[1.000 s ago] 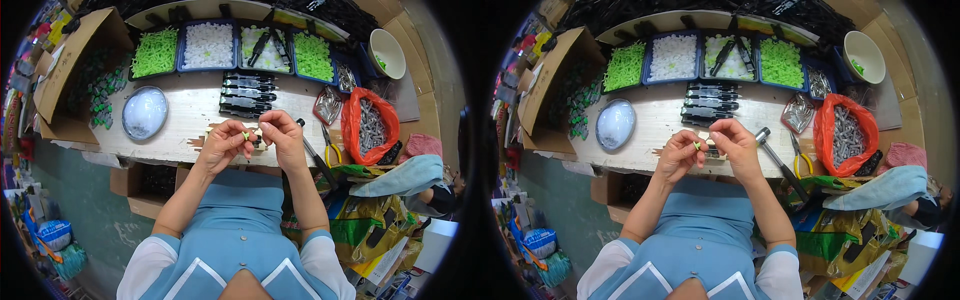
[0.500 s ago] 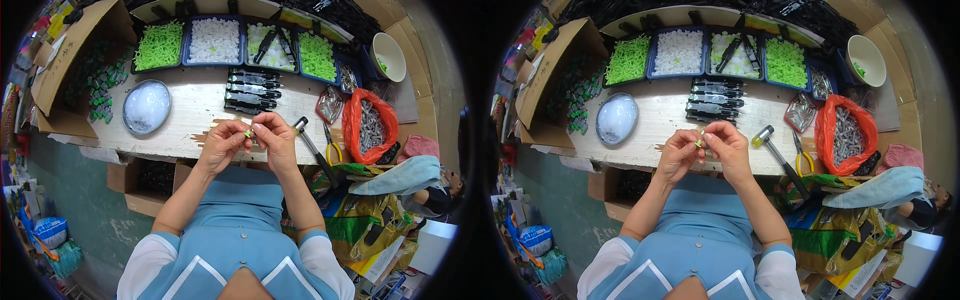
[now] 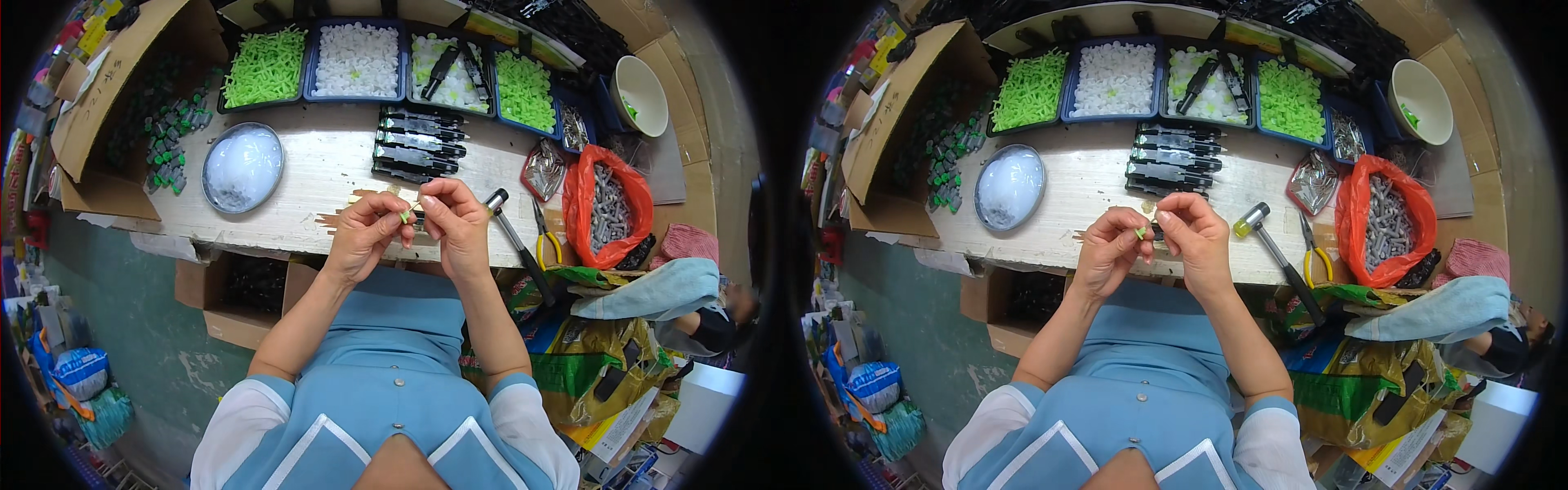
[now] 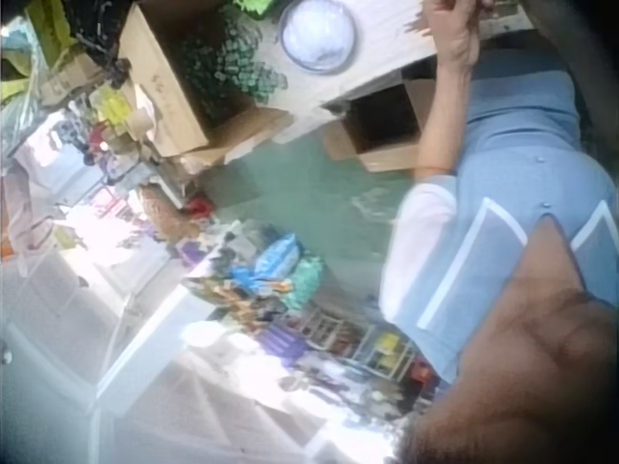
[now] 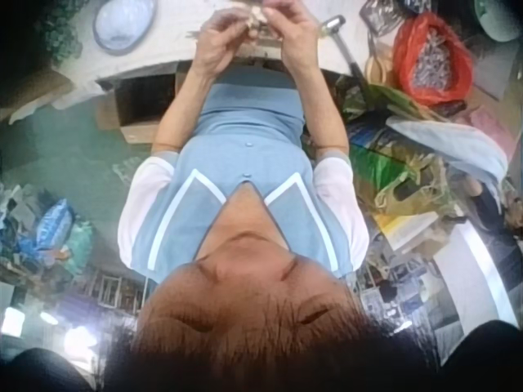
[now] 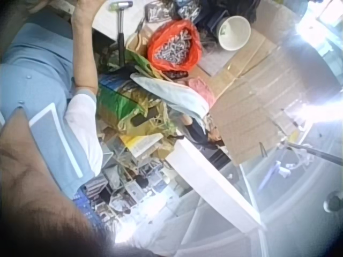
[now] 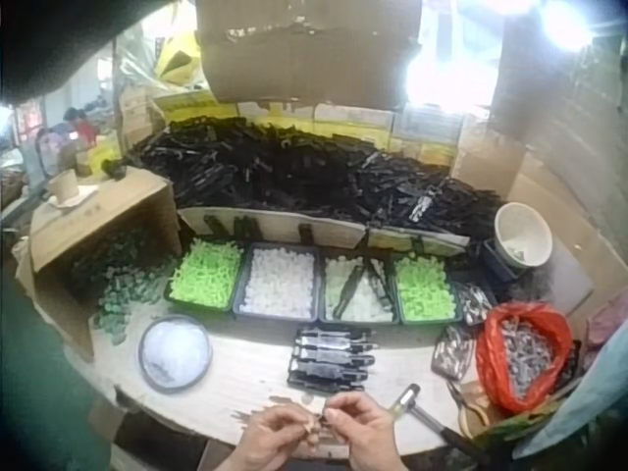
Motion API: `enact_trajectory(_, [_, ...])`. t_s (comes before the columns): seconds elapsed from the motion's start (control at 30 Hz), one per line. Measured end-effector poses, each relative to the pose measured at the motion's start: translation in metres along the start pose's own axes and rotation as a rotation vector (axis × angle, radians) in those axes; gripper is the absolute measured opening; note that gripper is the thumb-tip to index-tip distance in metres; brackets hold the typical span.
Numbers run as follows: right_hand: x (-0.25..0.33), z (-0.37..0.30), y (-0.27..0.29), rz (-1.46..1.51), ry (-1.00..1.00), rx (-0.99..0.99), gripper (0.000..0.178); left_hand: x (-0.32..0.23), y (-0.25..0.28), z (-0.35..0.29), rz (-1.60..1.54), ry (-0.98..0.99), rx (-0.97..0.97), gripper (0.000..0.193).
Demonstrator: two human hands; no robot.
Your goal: Assembling small plastic components at a toy factory workbench.
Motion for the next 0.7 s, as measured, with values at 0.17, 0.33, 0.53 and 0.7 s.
enact_trajectory(0.17, [-0.003,-0.004,-0.004,0.011,-0.015,0.011,0.012,-0.003,-0.002,-0.002,0.019,-0.02,-0.022,0.011])
enact_trajectory(0.33, [-0.004,-0.002,-0.005,-0.064,-0.012,0.059,0.012,-0.011,0.0,-0.004,0.241,-0.077,-0.063,0.01])
enact_trajectory(0.53, [0.022,-0.01,-0.015,-0.505,0.332,0.062,0.008,-0.016,0.0,-0.004,0.337,-0.151,-0.081,0.01])
enact_trajectory(0.7, [0.041,-0.016,-0.02,-0.652,0.433,0.044,0.009,-0.019,0.002,-0.006,0.377,-0.19,-0.102,0.009])
Point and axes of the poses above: each hand's wrist, its own z-axis towards the middle knuckle, its own y-axis out of the back of the hand, x = y × z, the point moved 10 cm from there along z, towards the middle knuckle, and after that the axes turned 1 degree about -z, right-handed, at the moved point
